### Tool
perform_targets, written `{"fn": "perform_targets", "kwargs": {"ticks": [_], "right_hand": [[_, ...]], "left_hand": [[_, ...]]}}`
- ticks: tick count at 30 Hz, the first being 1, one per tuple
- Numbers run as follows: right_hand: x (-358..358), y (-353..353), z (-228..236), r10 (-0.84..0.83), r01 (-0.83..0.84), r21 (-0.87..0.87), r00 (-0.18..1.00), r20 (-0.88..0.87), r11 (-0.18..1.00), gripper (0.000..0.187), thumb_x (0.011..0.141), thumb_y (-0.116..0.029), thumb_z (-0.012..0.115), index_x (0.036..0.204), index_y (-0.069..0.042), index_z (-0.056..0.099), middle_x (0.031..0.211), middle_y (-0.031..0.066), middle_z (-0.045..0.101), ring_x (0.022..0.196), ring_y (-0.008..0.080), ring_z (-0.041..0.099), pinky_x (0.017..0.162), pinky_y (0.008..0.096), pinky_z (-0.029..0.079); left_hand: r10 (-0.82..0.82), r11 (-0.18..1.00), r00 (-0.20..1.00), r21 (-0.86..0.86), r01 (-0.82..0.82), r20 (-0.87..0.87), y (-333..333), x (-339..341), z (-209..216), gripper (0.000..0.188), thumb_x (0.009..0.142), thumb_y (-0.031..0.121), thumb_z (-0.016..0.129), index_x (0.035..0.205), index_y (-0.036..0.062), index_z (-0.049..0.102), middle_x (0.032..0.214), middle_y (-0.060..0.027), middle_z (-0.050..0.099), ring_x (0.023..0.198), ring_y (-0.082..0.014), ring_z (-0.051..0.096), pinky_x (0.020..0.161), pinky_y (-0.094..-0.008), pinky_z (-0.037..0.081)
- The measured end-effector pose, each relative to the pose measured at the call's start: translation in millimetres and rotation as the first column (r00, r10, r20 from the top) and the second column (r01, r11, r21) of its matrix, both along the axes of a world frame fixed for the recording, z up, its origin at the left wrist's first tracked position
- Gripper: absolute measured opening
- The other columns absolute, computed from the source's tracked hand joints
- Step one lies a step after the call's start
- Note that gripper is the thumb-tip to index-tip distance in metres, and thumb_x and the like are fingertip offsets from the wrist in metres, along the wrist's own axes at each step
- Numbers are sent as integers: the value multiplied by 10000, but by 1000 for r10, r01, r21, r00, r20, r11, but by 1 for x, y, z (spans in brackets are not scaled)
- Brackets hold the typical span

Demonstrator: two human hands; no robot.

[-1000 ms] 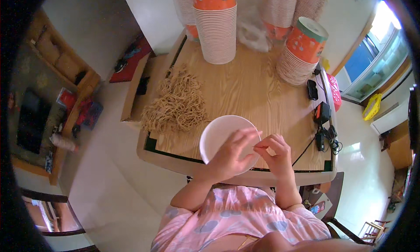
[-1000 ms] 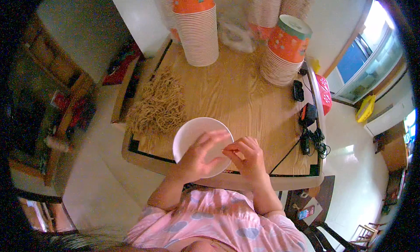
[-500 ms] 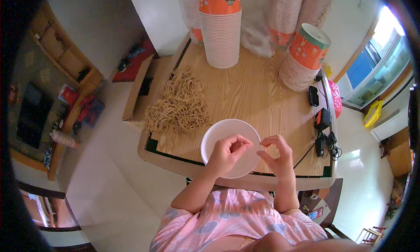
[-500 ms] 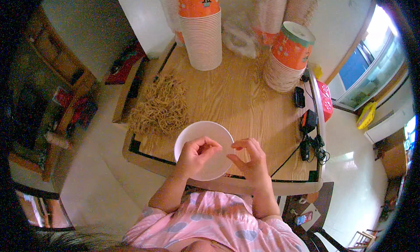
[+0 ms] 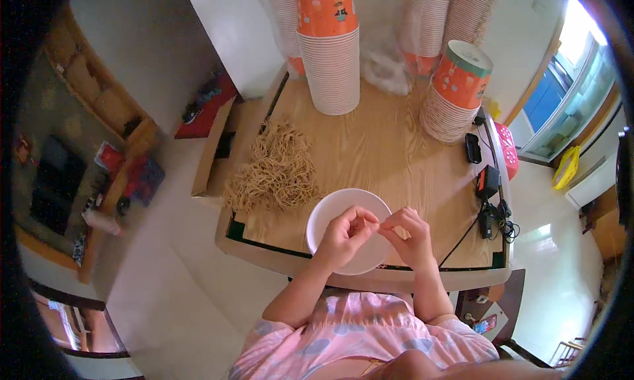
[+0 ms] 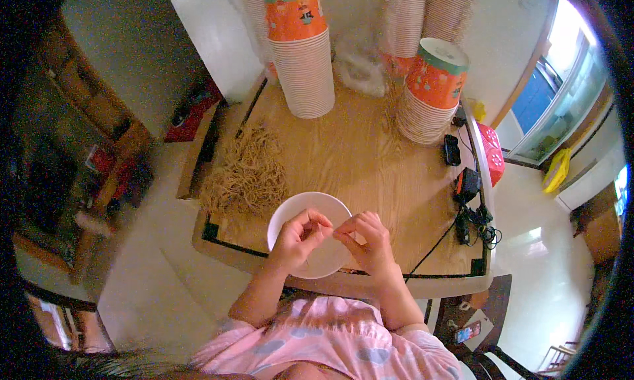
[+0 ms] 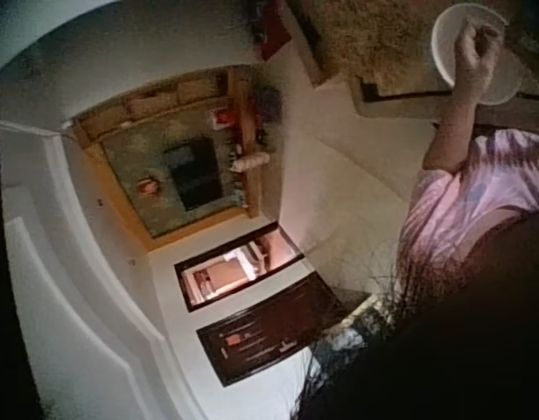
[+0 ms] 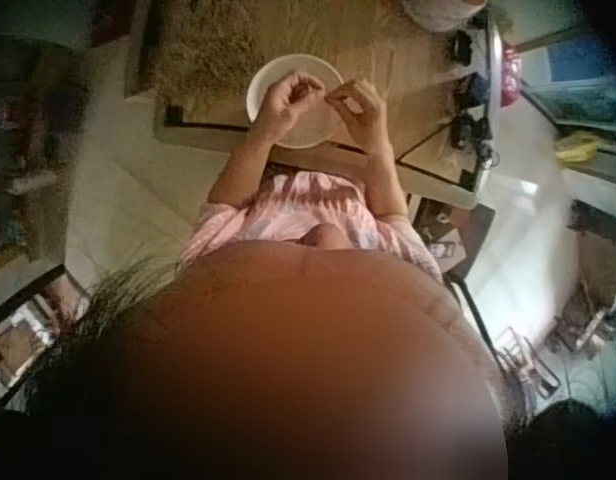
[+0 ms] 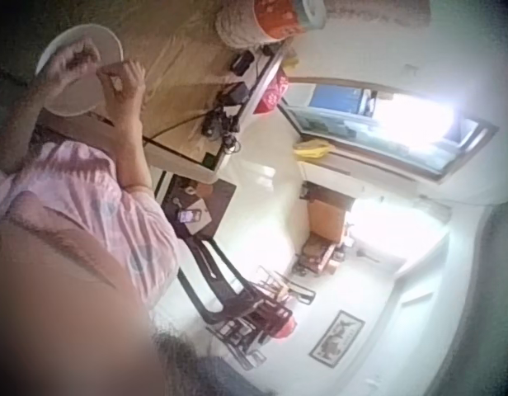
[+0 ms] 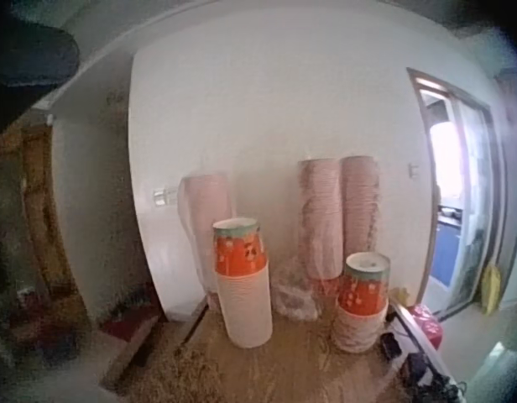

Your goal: The recorder is tying thin strings through small holes on the rims of paper buckets or cups.

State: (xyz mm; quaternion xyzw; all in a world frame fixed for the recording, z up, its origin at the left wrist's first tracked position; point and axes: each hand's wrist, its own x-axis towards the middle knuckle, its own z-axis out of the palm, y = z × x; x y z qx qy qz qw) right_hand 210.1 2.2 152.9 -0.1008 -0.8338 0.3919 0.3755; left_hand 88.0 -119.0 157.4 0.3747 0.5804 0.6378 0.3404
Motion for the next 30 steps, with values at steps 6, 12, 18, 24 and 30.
{"fn": "perform_targets", "kwargs": {"ticks": [6,12,18,24,30], "right_hand": [[0,4,-5,30,-30,-41,1000,-1,999,85,746,-68,678,735,-59,595,744,64,590,723,243,550,683,346,408],[0,13,-17,-35,26,54,983,178,998,43,827,-106,586,827,-62,587,773,88,562,724,260,516,697,345,404],[-9,22,-46,-204,206,-224,979,33,953,99,907,-69,490,930,-18,572,771,62,558,716,149,538,638,275,431],[-16,20,-61,-94,89,-456,995,11,885,109,901,-72,517,966,-11,579,874,103,616,801,171,589,704,284,466],[-18,16,-55,-55,74,-450,997,54,890,130,896,-62,528,996,1,580,911,100,638,848,164,605,742,280,482]], "left_hand": [[9,991,972,-127,-39,-233,1,-7,4,66,823,74,636,854,17,652,592,61,386,553,-27,327,499,-207,299],[-104,965,837,-257,-45,-537,18,-9,25,102,791,107,646,871,45,657,647,-56,513,555,-136,464,532,-287,387],[-43,970,632,-184,-159,-774,34,-30,-6,73,732,90,674,742,40,621,746,-96,608,663,-253,580,590,-340,453],[-66,949,562,-226,-219,-824,40,-32,-22,77,754,154,637,757,77,628,794,-99,625,703,-304,610,605,-402,483],[-19,970,574,-153,-186,-818,41,-32,-21,79,730,110,659,742,40,624,749,-98,607,661,-256,581,584,-355,452]]}}
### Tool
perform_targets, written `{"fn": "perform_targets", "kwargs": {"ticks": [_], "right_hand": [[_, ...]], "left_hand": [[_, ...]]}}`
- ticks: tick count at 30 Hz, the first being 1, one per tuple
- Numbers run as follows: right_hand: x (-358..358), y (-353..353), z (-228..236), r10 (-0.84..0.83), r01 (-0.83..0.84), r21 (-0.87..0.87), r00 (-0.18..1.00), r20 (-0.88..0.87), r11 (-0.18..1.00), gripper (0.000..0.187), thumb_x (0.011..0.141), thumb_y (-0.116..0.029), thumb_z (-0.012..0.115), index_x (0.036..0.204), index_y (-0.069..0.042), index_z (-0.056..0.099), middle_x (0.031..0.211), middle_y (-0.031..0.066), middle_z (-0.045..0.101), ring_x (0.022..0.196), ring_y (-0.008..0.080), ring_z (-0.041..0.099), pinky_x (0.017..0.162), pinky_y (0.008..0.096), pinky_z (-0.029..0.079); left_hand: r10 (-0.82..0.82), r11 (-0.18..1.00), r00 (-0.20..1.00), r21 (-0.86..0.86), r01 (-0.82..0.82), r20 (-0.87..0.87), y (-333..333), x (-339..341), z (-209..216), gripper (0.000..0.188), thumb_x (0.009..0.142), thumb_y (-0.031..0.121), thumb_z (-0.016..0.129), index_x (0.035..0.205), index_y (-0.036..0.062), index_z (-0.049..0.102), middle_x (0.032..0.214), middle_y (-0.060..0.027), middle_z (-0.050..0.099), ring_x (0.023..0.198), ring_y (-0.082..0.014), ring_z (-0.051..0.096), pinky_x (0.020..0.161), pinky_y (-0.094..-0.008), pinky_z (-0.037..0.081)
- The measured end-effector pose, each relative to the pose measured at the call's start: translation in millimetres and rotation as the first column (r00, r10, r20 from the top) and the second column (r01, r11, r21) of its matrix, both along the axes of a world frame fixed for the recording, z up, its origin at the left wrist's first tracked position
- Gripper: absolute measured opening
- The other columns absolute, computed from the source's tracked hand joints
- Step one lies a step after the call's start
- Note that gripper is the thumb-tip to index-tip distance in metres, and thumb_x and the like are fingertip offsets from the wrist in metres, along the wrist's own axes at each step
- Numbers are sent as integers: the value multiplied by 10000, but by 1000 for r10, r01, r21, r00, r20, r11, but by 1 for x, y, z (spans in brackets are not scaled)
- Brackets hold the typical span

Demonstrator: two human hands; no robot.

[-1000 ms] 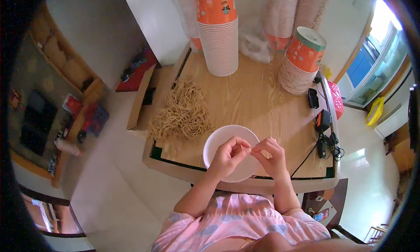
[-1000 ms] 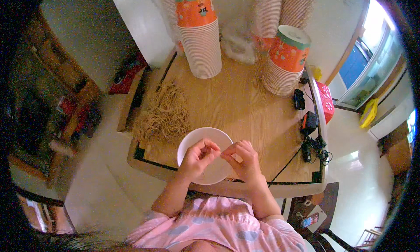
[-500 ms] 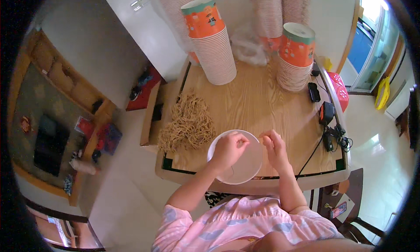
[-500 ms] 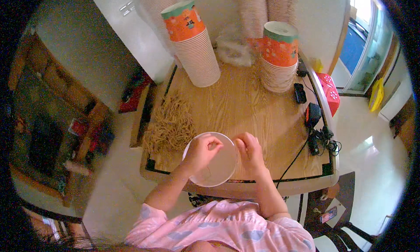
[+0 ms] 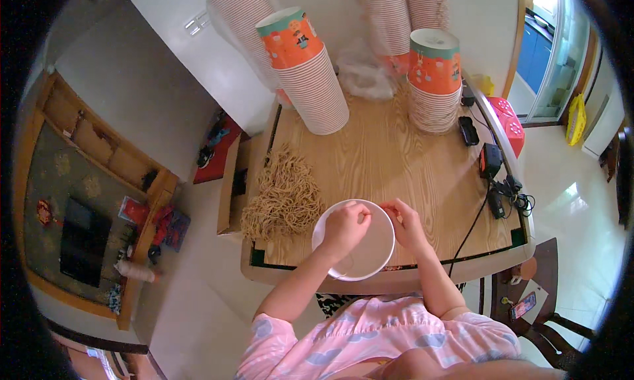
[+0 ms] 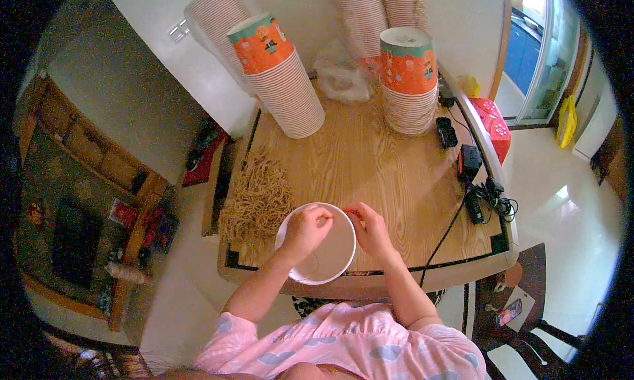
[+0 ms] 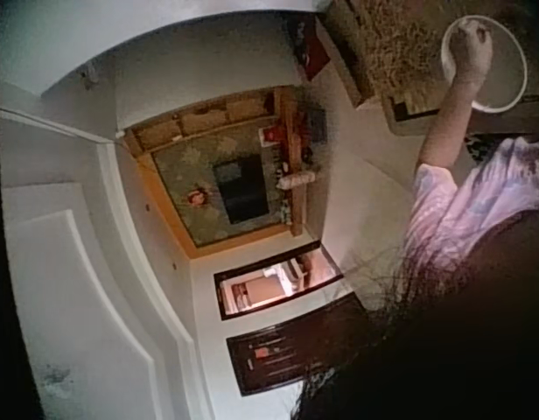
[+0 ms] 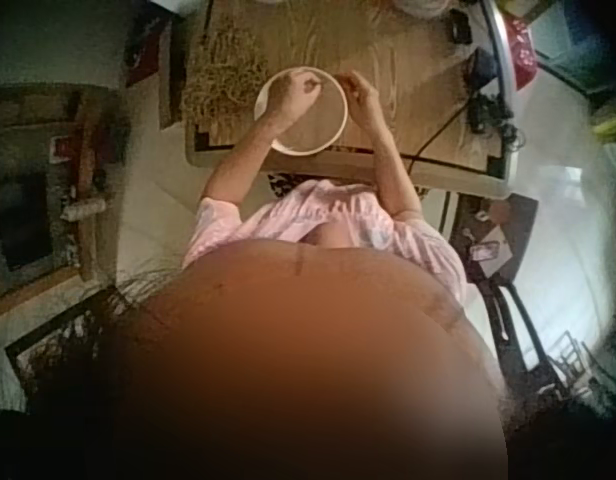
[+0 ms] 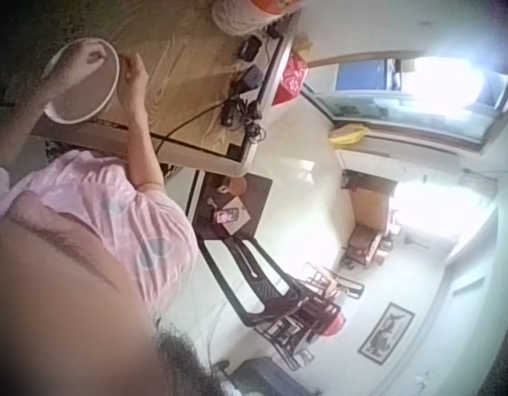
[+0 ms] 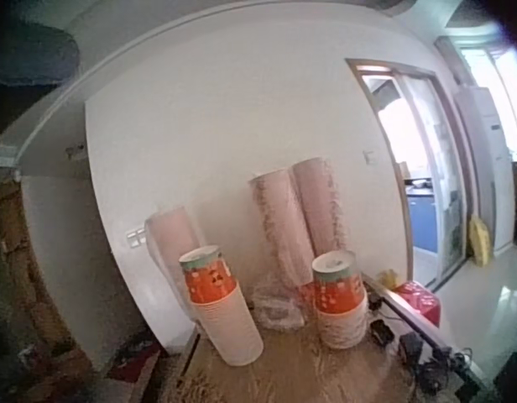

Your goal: The recorder is tying thin strings through small holes on the rims of paper buckets or cups.

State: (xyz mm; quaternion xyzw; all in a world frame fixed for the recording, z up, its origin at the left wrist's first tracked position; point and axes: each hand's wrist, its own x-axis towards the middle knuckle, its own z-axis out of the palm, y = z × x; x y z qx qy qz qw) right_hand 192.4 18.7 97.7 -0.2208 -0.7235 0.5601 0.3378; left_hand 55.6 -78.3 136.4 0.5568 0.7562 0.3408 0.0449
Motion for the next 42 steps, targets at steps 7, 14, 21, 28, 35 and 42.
{"fn": "perform_targets", "kwargs": {"ticks": [7,14,21,28,35,42], "right_hand": [[-2,0,2,10,-11,41,1000,19,999,142,893,-48,522,1008,-6,593,909,95,645,831,161,607,735,283,484],[-1,-1,4,12,-12,10,1000,19,1000,150,883,-38,529,1013,-13,598,907,91,647,824,158,602,729,280,480],[-1,0,2,9,-9,30,1000,-2,1000,152,879,-39,535,1015,-9,596,915,93,646,827,158,603,740,287,484],[-1,-1,4,7,-7,8,999,34,1000,150,882,-59,548,1012,-1,597,914,97,649,831,156,605,738,287,487],[-7,-1,0,7,-18,-154,997,-74,988,164,853,-59,572,1002,-29,635,839,48,649,735,107,556,671,247,441],[-10,12,-10,83,-94,-105,991,-108,990,105,859,-67,575,940,-26,627,814,35,633,754,94,546,678,238,433]], "left_hand": [[16,998,1000,-55,-17,-17,-1,2,2,91,734,116,660,752,35,624,751,-97,609,647,-240,576,584,-352,453],[24,1000,999,8,-24,21,1,2,2,103,750,123,653,782,32,617,744,-106,602,640,-243,569,581,-348,448],[32,999,999,33,-33,39,1,3,6,105,750,117,654,771,28,603,721,-98,585,591,-221,538,543,-334,426],[22,999,999,33,-22,26,2,3,2,106,745,110,657,744,33,585,709,-90,572,573,-213,520,527,-336,412],[19,999,1000,40,-20,25,3,5,3,98,749,108,654,745,36,588,700,-81,567,581,-206,518,536,-332,411],[54,997,998,-60,-53,17,3,8,14,98,752,127,666,811,61,624,726,-70,570,637,-211,564,562,-337,446]]}}
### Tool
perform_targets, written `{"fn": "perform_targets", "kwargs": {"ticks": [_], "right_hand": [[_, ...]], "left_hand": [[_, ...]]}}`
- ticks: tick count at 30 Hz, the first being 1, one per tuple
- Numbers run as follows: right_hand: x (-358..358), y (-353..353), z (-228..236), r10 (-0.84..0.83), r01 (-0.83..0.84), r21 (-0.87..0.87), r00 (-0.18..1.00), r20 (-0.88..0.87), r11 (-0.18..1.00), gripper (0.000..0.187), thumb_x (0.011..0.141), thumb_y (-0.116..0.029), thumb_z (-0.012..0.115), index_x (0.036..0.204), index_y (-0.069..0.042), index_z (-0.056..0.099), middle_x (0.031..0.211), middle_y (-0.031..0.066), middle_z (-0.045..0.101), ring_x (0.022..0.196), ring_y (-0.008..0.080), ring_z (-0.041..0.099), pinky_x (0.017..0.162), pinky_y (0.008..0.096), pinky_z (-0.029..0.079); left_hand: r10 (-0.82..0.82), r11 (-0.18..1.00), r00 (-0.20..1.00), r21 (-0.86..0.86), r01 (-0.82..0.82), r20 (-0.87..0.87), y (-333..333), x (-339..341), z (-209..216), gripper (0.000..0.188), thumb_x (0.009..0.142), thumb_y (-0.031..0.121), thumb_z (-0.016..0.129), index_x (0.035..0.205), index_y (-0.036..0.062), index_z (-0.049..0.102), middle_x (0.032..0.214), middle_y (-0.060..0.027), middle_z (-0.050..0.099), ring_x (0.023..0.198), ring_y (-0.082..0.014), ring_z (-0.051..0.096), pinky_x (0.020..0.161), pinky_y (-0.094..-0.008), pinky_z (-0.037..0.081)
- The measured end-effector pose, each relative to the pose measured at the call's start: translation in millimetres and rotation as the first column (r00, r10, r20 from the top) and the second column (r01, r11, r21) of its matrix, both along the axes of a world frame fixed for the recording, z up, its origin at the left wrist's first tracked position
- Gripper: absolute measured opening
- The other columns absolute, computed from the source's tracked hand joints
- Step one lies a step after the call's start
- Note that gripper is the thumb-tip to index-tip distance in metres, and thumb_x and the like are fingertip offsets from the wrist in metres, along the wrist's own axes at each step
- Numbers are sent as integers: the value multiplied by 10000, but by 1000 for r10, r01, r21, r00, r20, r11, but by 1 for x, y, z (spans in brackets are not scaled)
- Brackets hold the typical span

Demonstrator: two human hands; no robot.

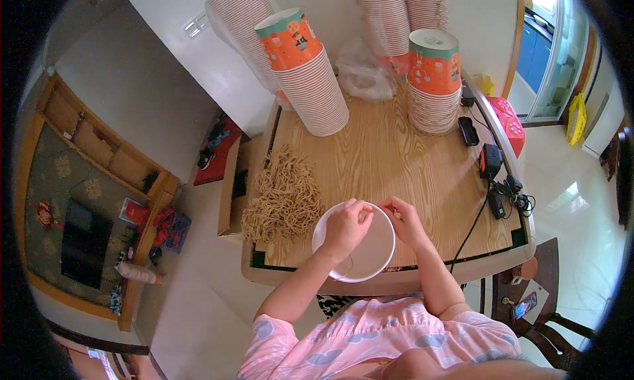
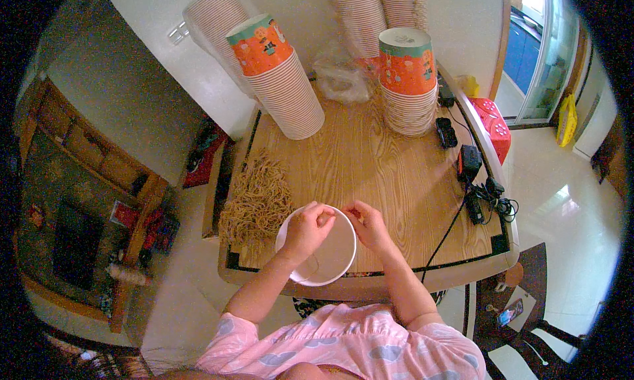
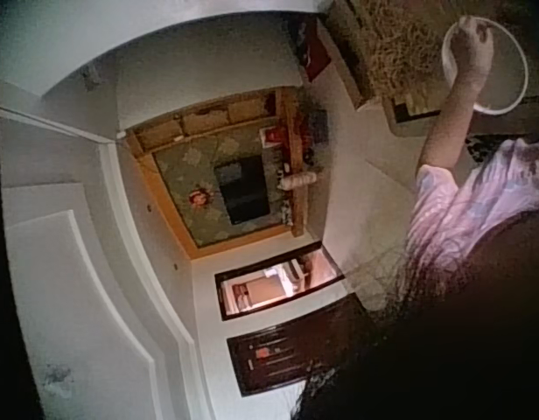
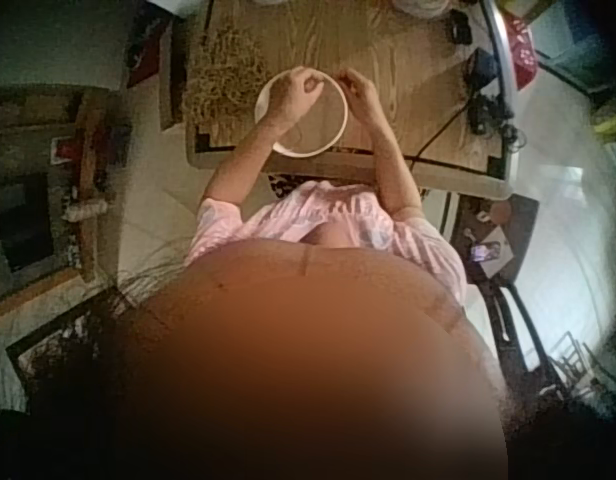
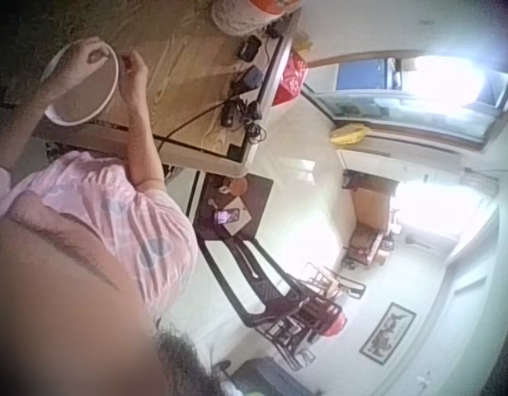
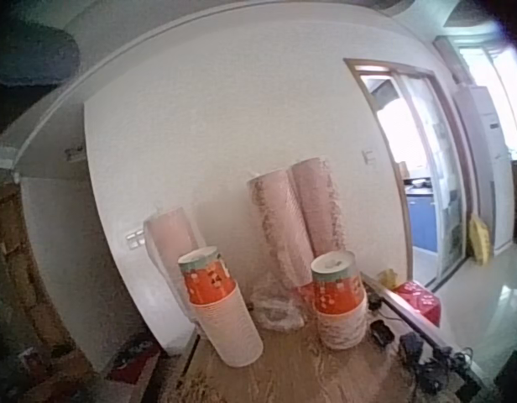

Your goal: The recorder is tying thin strings through small holes on the rims of paper buckets or cups.

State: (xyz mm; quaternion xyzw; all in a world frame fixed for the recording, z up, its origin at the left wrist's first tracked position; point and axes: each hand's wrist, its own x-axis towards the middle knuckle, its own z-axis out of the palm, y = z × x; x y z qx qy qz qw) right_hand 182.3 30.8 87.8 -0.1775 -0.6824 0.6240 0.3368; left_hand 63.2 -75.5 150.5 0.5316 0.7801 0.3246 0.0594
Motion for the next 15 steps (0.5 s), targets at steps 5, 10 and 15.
{"fn": "perform_targets", "kwargs": {"ticks": [5,10,15], "right_hand": [[-2,10,9,-32,6,198,991,129,980,84,880,-73,552,934,-10,562,817,95,643,753,166,609,676,290,478],[-7,21,23,44,-95,236,976,213,967,77,883,-73,522,905,-10,562,757,65,618,687,146,582,628,285,465],[-5,21,53,84,-256,407,915,395,877,102,874,-108,529,896,-12,553,758,115,623,691,221,625,613,330,482]], "left_hand": [[-21,997,966,70,41,-258,-2,-1,12,100,773,153,651,850,90,636,794,-61,586,743,-249,620,626,-375,496],[-128,982,960,-168,87,-248,-3,-16,24,115,802,194,616,870,108,652,853,-60,598,756,-274,627,645,-389,506],[-107,977,994,-184,105,3,-12,-20,18,129,806,202,625,862,92,662,815,-94,642,716,-256,633,638,-354,499]]}}
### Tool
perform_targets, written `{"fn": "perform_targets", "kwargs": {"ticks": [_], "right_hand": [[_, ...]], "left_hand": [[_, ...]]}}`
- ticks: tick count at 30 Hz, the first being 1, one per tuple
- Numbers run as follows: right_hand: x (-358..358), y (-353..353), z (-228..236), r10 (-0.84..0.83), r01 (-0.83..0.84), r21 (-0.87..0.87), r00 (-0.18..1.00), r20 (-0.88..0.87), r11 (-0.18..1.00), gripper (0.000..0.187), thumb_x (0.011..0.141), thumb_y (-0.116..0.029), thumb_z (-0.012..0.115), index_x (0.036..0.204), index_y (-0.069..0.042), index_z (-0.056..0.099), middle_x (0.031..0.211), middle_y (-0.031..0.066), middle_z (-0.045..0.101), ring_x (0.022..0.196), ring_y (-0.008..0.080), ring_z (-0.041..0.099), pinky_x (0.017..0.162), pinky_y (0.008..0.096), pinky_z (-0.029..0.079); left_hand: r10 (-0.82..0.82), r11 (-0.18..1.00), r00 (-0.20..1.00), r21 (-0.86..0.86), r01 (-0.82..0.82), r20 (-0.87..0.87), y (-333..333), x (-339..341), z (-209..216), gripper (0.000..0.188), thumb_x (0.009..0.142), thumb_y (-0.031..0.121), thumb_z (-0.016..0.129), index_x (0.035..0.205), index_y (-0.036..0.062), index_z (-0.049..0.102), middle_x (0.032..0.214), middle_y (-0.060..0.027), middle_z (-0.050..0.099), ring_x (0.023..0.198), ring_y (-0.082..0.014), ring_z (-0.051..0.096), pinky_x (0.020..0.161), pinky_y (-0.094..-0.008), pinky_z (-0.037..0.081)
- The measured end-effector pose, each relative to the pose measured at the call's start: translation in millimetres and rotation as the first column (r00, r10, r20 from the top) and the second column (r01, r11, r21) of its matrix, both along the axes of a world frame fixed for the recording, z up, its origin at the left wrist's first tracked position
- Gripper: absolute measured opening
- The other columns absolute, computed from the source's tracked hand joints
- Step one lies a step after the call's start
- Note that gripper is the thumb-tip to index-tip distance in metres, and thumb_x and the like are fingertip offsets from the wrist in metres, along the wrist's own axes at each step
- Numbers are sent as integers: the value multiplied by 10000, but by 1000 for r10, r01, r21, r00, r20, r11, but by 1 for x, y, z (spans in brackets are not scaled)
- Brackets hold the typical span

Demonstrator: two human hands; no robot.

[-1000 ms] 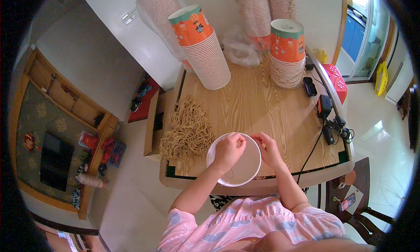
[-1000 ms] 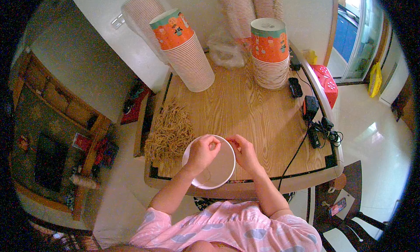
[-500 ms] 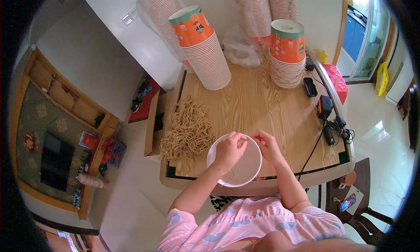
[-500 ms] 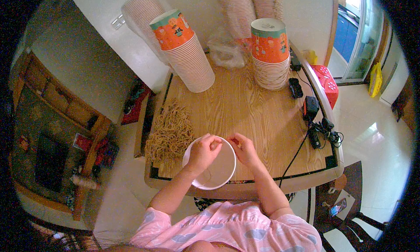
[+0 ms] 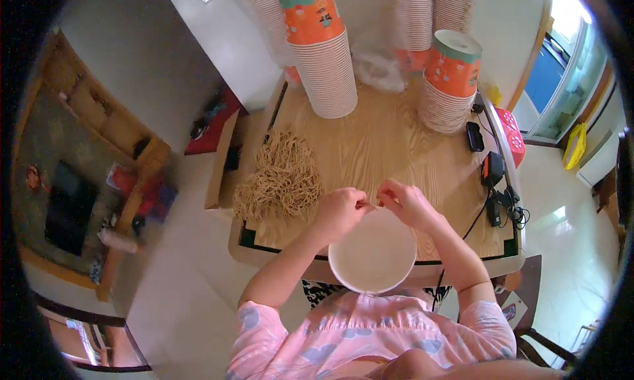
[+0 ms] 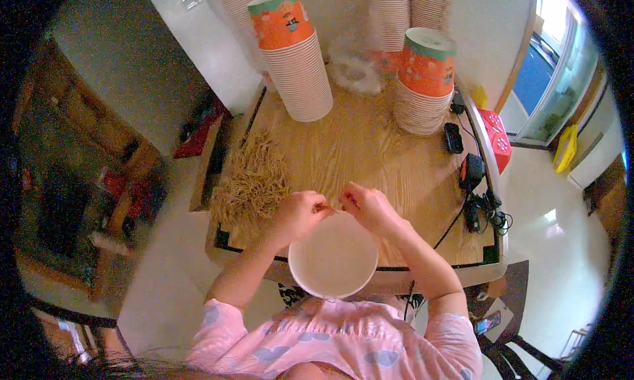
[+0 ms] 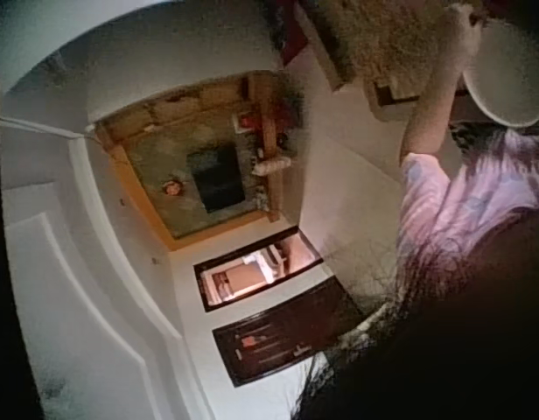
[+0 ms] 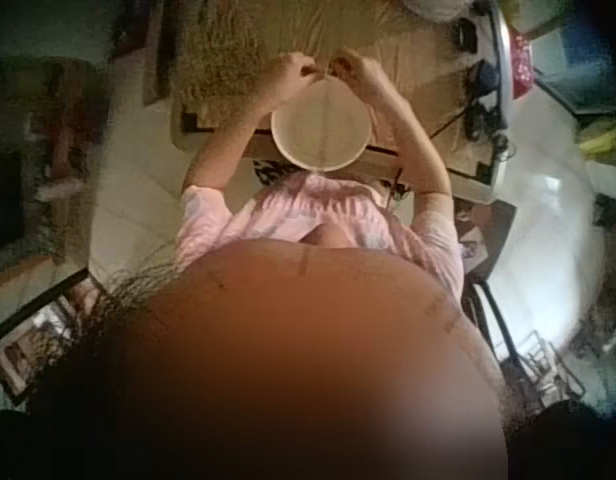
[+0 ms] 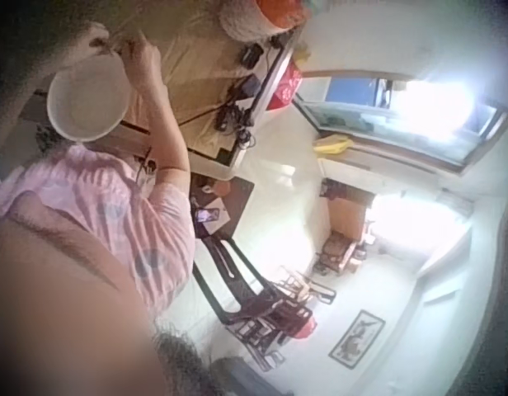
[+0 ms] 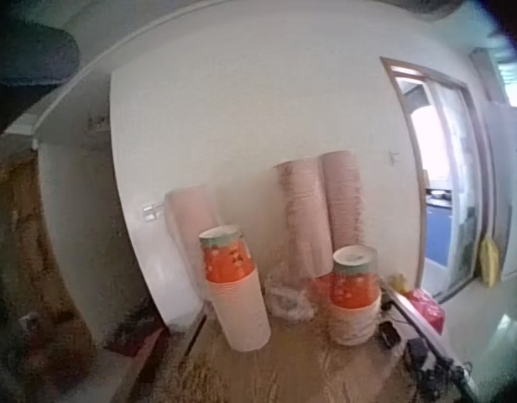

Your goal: The recorder is tying thin strings through small holes on the rims of paper buckets or cups.

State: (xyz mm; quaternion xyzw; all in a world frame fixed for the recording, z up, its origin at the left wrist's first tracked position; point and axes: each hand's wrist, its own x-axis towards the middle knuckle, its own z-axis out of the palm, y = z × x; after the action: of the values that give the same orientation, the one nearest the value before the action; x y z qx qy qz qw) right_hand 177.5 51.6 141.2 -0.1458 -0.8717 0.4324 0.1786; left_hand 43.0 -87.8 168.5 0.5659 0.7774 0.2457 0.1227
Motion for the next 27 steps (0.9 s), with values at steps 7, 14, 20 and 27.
{"fn": "perform_targets", "kwargs": {"ticks": [7,14,20,27], "right_hand": [[-10,-9,11,104,-126,361,991,81,924,92,859,-117,527,878,-28,520,736,123,604,716,315,600,633,400,472],[-12,-14,16,149,-149,301,989,23,942,84,858,-68,528,928,-26,551,824,130,603,739,303,598,672,358,481],[-22,-22,39,139,-152,44,964,225,987,197,861,-148,573,1013,-24,590,847,142,633,772,288,634,664,354,499],[-27,-26,36,97,-170,246,954,283,954,106,840,-101,605,870,-5,638,826,105,659,742,216,640,681,311,501]], "left_hand": [[-99,987,650,157,-32,753,-3,-9,-47,215,818,218,667,907,23,655,753,-35,647,637,-100,591,587,-250,469],[45,984,180,-13,-178,983,-7,11,-61,154,823,182,652,886,43,670,713,15,609,607,-62,535,535,-200,413],[-93,930,348,206,-303,933,-8,15,-83,175,806,158,656,845,-13,663,725,-27,634,644,-96,579,590,-240,461],[-139,882,340,272,-384,930,-18,16,-78,180,775,210,693,810,37,656,806,-51,609,652,-105,564,598,-273,463]]}}
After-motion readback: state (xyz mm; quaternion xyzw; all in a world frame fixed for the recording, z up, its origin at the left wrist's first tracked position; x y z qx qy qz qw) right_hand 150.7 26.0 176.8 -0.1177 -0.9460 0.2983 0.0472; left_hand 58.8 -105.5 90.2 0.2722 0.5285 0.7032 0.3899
